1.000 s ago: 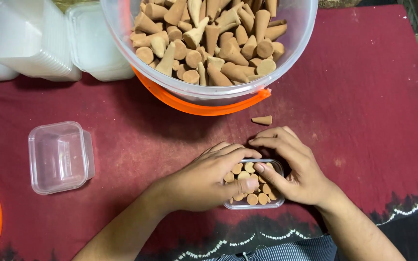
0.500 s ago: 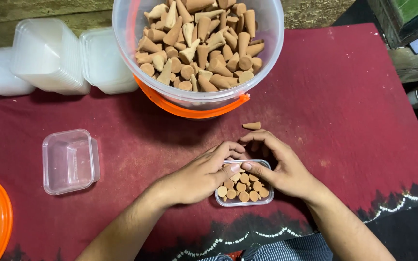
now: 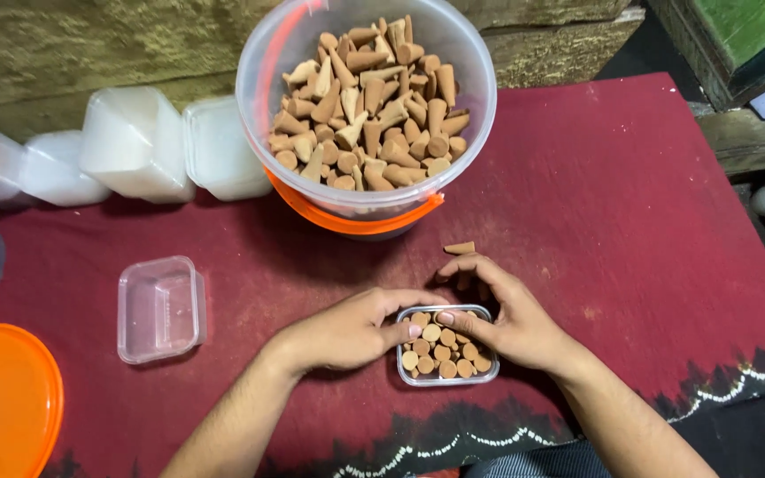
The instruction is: A person is seen picking up incense cones from a large bucket and neatly arranging them into small plastic containers.
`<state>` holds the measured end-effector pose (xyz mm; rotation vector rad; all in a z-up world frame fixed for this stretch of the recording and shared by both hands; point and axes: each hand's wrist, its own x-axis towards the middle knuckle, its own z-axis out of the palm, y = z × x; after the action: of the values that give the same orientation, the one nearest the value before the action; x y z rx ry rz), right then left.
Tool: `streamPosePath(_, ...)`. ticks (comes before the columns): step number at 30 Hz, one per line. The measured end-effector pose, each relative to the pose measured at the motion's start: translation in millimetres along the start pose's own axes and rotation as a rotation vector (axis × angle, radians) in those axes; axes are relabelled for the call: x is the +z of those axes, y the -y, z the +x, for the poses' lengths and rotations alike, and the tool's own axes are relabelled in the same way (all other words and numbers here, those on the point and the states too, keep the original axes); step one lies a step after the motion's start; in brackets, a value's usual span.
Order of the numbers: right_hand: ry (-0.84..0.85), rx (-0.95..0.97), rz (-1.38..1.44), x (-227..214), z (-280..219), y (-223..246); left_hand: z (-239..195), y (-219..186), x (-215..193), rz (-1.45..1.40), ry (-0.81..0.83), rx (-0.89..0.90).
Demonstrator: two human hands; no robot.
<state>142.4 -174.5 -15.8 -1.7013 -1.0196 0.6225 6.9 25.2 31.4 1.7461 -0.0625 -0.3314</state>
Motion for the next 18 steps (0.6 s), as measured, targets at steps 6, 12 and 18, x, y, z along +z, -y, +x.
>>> streamPosePath(6,0.005,0.103,0.136,-12,1,4,-3,3,-5,-0.11,0.028,-0.034)
streamPosePath(12,0.059,0.053,0.01,-12,-1,-5,0,5,2,-0.002,0.051,-0.085)
streamPosePath(18,0.066,-0.03,-0.035,-11,-2,-8,1,27,-3,-0.069,0.117,0.041)
